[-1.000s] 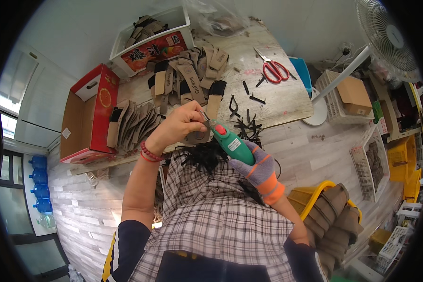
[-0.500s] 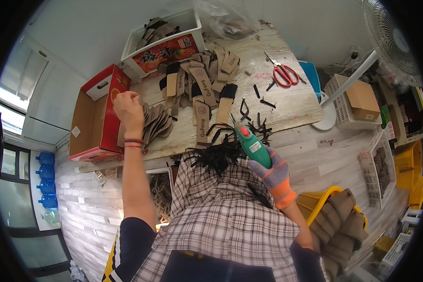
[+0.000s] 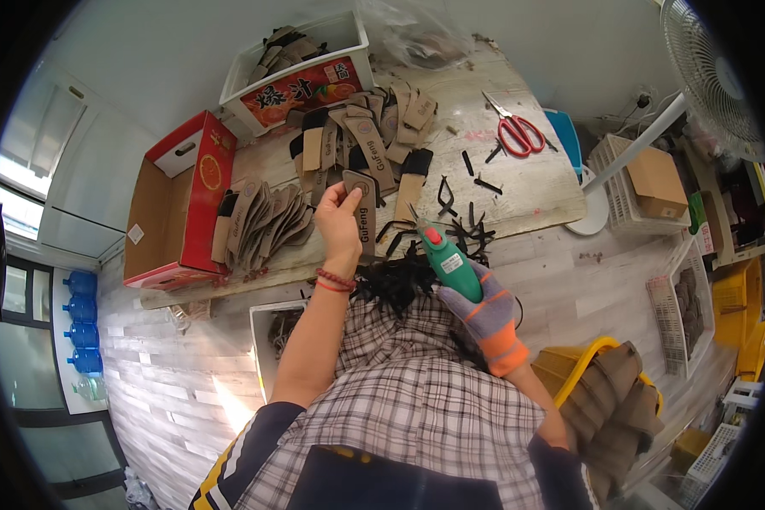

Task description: The person uses a green rotary tool to trim the edges of small cardboard pieces on a cluttered workbench. They handle the pieces one at a time, rotating them to smooth the edges, and place the finished pieces back on the table.

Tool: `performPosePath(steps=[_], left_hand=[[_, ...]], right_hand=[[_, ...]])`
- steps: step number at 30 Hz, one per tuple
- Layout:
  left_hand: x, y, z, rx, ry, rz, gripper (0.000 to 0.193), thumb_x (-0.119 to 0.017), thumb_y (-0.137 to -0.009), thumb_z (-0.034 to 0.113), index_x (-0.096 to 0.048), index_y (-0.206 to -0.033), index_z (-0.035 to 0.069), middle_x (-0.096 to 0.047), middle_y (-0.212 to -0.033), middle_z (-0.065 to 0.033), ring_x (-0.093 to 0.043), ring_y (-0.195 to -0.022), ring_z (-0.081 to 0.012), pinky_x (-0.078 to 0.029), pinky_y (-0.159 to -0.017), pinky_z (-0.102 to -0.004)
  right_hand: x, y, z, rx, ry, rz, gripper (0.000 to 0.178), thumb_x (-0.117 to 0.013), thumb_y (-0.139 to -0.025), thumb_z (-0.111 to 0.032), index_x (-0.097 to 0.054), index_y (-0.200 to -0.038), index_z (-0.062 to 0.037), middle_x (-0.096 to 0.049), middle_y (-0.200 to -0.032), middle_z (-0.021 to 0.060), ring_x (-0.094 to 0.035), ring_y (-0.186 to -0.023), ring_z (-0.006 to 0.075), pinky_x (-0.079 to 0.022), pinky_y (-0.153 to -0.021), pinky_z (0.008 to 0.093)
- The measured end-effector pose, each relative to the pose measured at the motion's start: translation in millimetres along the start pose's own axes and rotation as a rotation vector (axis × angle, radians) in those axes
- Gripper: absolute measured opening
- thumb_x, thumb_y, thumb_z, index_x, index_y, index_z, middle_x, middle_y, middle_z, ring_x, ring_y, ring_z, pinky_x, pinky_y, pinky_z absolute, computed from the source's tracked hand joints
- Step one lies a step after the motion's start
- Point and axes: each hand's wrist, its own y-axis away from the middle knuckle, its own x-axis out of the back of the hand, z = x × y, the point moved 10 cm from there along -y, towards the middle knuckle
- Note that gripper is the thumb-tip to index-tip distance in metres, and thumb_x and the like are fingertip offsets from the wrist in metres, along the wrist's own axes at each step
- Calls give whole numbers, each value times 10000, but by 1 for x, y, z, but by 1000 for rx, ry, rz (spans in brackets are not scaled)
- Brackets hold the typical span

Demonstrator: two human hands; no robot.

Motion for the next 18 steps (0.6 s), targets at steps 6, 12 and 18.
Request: performPosePath(steps=[6,12,18], left_hand=[[-30,35,16,193,462,-49,61,-607,-878,51,-575,-927,35,-649,-900,-53,-608,-797,-131,-502,-728,-261],[-47,49,10,195,543,-33,56,-622,-868,54,-570,-889,57,-658,-877,-60,-616,-751,-137,-509,-667,-260],[-57,60,-6,261,543,-52,45,-625,-865,53,-588,-886,39,-661,-859,-56,-618,-720,-128,-511,-664,-249]], right_hand=[[-6,-4,4,11,12,0,537,-784,-748,-202,-553,-1182,13,-648,-956,57,-579,-828,80,-484,-727,229],[-4,-2,-1,0,10,8,525,-779,-753,-190,-553,-1182,12,-649,-941,47,-581,-811,79,-489,-707,229],[1,-1,-8,-32,24,19,506,-765,-763,-146,-543,-1188,13,-642,-918,41,-579,-790,73,-499,-677,219]])
